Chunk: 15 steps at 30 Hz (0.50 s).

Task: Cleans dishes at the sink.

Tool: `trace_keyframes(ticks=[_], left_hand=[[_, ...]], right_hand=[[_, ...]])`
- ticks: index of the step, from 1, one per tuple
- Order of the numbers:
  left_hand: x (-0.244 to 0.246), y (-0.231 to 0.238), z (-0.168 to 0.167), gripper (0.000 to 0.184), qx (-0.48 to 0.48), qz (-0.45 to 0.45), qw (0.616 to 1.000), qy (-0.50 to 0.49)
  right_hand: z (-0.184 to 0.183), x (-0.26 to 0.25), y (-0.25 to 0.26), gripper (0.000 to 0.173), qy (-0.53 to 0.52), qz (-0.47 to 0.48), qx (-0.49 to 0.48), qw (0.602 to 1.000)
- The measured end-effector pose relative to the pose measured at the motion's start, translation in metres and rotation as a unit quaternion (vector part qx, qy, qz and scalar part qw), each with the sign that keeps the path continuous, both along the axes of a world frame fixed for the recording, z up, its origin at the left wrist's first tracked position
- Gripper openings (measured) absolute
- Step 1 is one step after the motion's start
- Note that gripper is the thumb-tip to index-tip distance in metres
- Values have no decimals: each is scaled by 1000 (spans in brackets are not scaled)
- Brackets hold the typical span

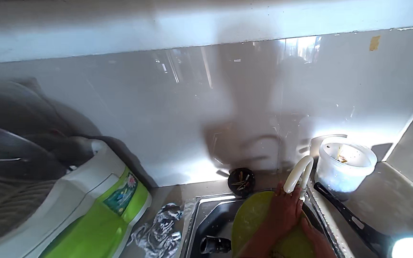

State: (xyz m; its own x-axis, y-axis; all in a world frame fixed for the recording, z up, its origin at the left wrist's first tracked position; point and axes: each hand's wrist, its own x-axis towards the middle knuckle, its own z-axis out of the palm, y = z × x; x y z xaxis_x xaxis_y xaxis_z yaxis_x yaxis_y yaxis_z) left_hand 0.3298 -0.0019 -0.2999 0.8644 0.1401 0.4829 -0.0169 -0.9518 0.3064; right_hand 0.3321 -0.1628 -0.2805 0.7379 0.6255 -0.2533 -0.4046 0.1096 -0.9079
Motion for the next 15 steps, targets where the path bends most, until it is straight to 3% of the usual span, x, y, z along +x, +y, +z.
trace_keyframes(ticks=[2, 3, 5, 6, 9, 11, 13, 15], left_hand=[[-1, 18, 23, 45, 14, -39, 997, 66], [-7, 26, 42, 45, 0, -30, 988, 150], [-17, 38, 76, 40, -89, 47, 946, 309], [-21, 45, 77, 40, -148, 100, 931, 319], [-48, 38, 55, 46, -356, 242, 882, 193], [-68, 12, 39, 39, -489, 301, 818, 17], [-79, -30, 25, 34, -629, 319, 692, -155], [-80, -72, 18, 43, -717, 285, 584, -252]], right_hand=[[8, 6, -11, 25, 11, -33, -32, 999], [10, 12, -17, 22, 10, -52, -39, 998], [9, 22, -29, 18, 5, -101, -37, 994], [7, 26, -30, 16, 5, -135, -29, 990], [0, 23, -17, 21, -5, -232, -17, 972], [-6, 15, 0, 36, -31, -256, -26, 966], [-14, 0, 22, 41, -39, -270, -35, 962], [-22, -17, 44, 37, -5, -273, -26, 962]])
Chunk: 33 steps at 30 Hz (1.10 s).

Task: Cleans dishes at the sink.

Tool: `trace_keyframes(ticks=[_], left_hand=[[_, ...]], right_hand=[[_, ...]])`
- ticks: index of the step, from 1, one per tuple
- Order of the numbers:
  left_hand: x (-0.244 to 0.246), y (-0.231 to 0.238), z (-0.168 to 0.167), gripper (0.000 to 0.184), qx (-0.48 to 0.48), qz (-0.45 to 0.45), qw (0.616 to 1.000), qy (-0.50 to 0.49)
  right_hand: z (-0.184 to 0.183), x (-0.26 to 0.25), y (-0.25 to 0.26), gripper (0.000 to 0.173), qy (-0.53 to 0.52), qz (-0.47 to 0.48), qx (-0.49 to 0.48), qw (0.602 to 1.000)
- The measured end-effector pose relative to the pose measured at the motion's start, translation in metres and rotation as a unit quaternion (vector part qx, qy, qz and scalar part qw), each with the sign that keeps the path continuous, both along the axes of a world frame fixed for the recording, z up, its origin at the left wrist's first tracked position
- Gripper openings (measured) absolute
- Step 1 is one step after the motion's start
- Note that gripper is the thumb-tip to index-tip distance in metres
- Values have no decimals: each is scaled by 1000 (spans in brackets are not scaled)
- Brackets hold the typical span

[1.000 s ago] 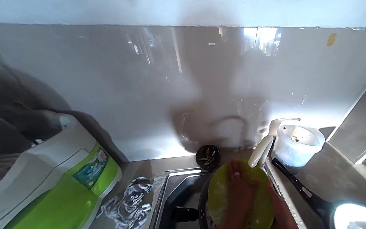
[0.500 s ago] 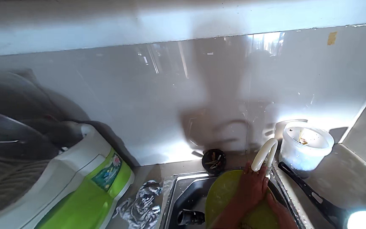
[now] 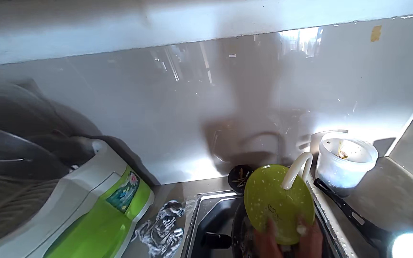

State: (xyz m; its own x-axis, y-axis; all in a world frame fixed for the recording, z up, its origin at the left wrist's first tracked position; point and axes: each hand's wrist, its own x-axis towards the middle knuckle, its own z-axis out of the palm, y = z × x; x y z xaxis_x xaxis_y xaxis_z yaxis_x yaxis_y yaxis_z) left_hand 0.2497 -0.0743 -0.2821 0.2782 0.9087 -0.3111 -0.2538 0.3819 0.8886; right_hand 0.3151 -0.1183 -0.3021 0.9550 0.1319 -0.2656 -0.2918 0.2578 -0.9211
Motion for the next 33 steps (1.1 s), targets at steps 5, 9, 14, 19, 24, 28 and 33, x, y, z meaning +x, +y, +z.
trace_keyframes(ticks=[5, 9, 14, 19, 24, 28, 33], left_hand=[[-17, 2, -8, 43, 131, 121, 983, -41], [-56, 23, 25, 45, 210, 46, 975, 63], [-39, 17, 8, 63, 49, -1, 999, 14], [-31, 36, -25, 76, -37, 8, 995, -92], [-44, 20, -18, 76, -48, -33, 990, -128], [-24, 19, -27, 77, -42, -56, 988, -135], [-49, 36, -39, 79, -33, -51, 986, -156]], right_hand=[[-6, -32, 22, 28, 60, 160, 23, 985], [4, 28, 31, 40, -143, 226, -264, 927], [10, 48, 64, 67, -482, 233, -498, 682], [24, 1, 14, 53, -570, 570, -313, 502], [10, 75, 6, 63, -587, 452, -444, 504], [19, 28, 11, 59, -585, 534, -345, 503], [9, 60, -17, 55, -591, 554, -388, 439]])
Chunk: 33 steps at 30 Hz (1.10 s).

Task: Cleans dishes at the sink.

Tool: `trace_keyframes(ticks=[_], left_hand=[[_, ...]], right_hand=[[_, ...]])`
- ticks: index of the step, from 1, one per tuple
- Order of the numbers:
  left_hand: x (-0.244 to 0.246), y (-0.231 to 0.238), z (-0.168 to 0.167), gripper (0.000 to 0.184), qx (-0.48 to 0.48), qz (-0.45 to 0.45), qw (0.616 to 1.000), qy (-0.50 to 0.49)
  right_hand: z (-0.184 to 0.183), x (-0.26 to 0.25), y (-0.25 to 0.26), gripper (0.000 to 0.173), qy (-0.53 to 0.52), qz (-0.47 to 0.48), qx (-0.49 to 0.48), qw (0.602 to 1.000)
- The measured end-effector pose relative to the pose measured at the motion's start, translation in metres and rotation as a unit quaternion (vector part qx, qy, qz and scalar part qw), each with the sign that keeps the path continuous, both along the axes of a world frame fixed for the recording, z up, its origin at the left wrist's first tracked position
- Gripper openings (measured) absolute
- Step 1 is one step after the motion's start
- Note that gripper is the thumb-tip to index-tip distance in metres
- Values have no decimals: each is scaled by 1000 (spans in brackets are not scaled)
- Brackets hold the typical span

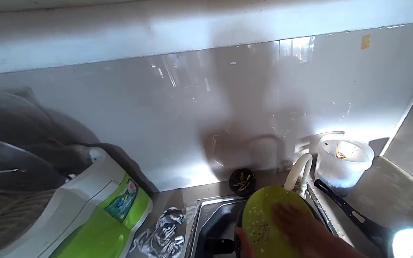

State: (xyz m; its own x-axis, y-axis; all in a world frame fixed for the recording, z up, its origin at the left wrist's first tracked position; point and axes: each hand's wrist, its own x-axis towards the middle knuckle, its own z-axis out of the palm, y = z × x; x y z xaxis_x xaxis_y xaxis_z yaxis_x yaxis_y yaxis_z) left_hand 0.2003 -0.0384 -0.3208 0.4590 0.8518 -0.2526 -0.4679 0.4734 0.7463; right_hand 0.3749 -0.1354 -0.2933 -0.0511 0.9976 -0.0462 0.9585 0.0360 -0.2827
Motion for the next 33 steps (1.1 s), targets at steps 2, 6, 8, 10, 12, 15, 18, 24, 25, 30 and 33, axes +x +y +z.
trace_keyframes(ticks=[2, 6, 8, 10, 12, 15, 18, 24, 25, 30, 33], left_hand=[[9, -16, 7, 78, -6, -25, 999, 29], [23, -18, 6, 67, 15, -86, 993, 80], [12, -13, 6, 50, -7, -83, 991, 108], [4, -10, 15, 38, -32, -47, 992, 114], [-2, 0, 15, 34, -41, 1, 995, 89], [5, 13, 15, 37, -56, 51, 996, 45], [28, 10, 15, 36, -75, 62, 995, 9], [79, -77, 28, 25, -227, -36, 972, -55], [83, -79, 25, 22, -253, -44, 964, -74], [53, 20, -5, 38, -15, -210, 973, 91], [70, 88, 24, 38, 265, -417, 824, 277]], right_hand=[[-9, 2, 15, 64, -2, -54, 36, 998], [-12, -11, 59, 53, 18, 30, 173, 984], [-2, 12, 67, 51, 5, -53, 130, 990], [24, 40, 69, 52, -2, -198, 40, 979], [52, 51, 65, 58, 44, -322, -75, 943], [51, 47, 38, 45, 316, -418, -41, 851], [32, 9, 10, 32, 450, -463, 174, 744], [48, -22, -17, 34, 214, -495, 324, 777], [52, -20, -21, 33, 200, -498, 314, 784], [61, -1, -75, 38, 300, -484, 184, 801], [39, -7, -85, 38, 401, -453, 112, 788]])
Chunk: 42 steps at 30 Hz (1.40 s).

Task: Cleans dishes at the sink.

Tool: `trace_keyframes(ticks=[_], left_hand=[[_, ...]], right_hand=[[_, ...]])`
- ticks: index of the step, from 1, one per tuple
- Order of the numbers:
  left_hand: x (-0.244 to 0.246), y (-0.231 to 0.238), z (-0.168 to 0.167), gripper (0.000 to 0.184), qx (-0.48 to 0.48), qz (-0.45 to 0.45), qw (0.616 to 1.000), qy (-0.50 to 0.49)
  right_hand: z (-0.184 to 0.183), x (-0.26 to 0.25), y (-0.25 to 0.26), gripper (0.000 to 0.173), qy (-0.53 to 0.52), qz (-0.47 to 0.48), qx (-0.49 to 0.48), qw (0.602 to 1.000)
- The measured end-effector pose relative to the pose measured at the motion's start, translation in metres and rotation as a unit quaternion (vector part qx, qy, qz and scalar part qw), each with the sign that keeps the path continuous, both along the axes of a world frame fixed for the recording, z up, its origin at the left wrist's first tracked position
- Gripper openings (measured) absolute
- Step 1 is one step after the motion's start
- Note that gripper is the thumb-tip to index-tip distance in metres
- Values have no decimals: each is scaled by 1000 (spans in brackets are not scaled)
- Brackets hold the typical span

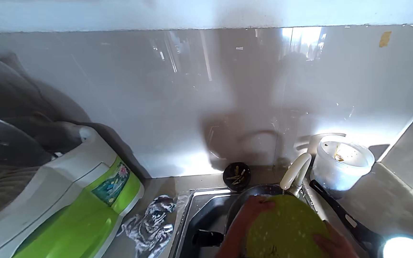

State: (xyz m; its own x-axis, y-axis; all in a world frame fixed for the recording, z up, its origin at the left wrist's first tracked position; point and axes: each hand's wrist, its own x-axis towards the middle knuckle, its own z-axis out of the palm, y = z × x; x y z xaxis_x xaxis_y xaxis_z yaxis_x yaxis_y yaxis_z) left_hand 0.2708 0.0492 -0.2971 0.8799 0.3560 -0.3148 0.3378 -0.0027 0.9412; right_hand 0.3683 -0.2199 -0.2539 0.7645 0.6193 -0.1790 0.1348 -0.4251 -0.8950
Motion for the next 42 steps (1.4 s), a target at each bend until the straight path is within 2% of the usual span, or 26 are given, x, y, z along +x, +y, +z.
trace_keyframes(ticks=[2, 4, 6, 8, 9, 10, 11, 13, 16, 17, 19, 20, 21, 22, 23, 25, 26, 28, 31, 32, 34, 35, 37, 39, 41, 42], left_hand=[[27, 18, 32, 45, 200, -184, 961, 46], [53, 16, 58, 45, 310, -285, 903, 79], [77, -6, 76, 39, 406, -396, 820, 80], [97, -41, 86, 23, 482, -503, 716, 32], [101, -51, 94, 19, 502, -519, 691, 23], [102, -52, 97, 20, 501, -516, 695, 5], [101, -45, 95, 22, 481, -487, 729, -20], [82, -19, 96, 37, 423, -354, 834, -2], [47, 16, 94, 49, 351, -189, 915, 63], [31, 22, 82, 53, 278, -123, 951, 54], [-9, 16, 60, 54, 44, 1, 999, 23], [-29, 5, 50, 54, -102, 67, 992, -14], [-46, -9, 42, 56, -240, 120, 961, -72], [-59, -22, 32, 59, -332, 160, 919, -140], [-69, -34, 22, 61, -376, 191, 883, -207], [-76, -52, 5, 64, -390, 256, 837, -287], [-76, -60, 1, 64, -384, 286, 823, -305], [-72, -75, -2, 65, -382, 318, 808, -317], [-65, -88, -5, 68, -384, 365, 783, -326], [-68, -84, -7, 71, -371, 380, 779, -333], [-84, -75, -7, 76, -339, 403, 779, -340], [-91, -72, -8, 78, -338, 394, 776, -359], [-90, -79, -3, 79, -357, 364, 776, -371], [-73, -99, 5, 75, -381, 345, 786, -343], [-55, -106, 7, 73, -391, 336, 787, -338], [-52, -102, 4, 72, -379, 340, 789, -344]], right_hand=[[-15, -11, 6, 36, 59, -16, 41, 997], [-21, -8, 17, 34, 92, -34, 72, 993], [-28, 3, 31, 36, 88, 15, 62, 994], [-32, 6, 43, 37, 65, 45, 56, 995], [-32, 6, 45, 39, 60, 37, 66, 995], [-29, 7, 42, 37, 62, 21, 83, 994], [-24, 9, 38, 36, 71, 6, 100, 992], [-18, 12, 25, 30, 103, -27, 132, 986], [-21, 19, 16, 20, 150, -90, 191, 966], [-27, 22, 19, 18, 164, -105, 206, 959], [-41, 25, 30, 18, 170, -118, 210, 956], [-46, 28, 39, 21, 150, -111, 186, 965], [-48, 31, 50, 28, 105, -96, 132, 981], [-46, 34, 62, 38, 37, -69, 39, 996], [-39, 36, 76, 49, -39, -30, -66, 997], [-23, 26, 110, 59, -212, 37, -223, 951], [-23, 17, 126, 62, -304, 65, -225, 923], [-41, -4, 154, 75, -424, 131, -137, 886], [-47, -56, 162, 70, -380, 302, -31, 874], [-38, -67, 150, 64, -352, 377, -31, 856], [-27, -59, 119, 55, -350, 494, -52, 794], [-31, -40, 107, 54, -378, 496, -64, 779], [-43, 5, 105, 59, -450, 393, -80, 798], [-39, 12, 121, 70, -463, 312, -104, 824], [-24, -16, 125, 67, -402, 352, -51, 843], [-18, -31, 119, 60, -375, 406, -25, 833]])
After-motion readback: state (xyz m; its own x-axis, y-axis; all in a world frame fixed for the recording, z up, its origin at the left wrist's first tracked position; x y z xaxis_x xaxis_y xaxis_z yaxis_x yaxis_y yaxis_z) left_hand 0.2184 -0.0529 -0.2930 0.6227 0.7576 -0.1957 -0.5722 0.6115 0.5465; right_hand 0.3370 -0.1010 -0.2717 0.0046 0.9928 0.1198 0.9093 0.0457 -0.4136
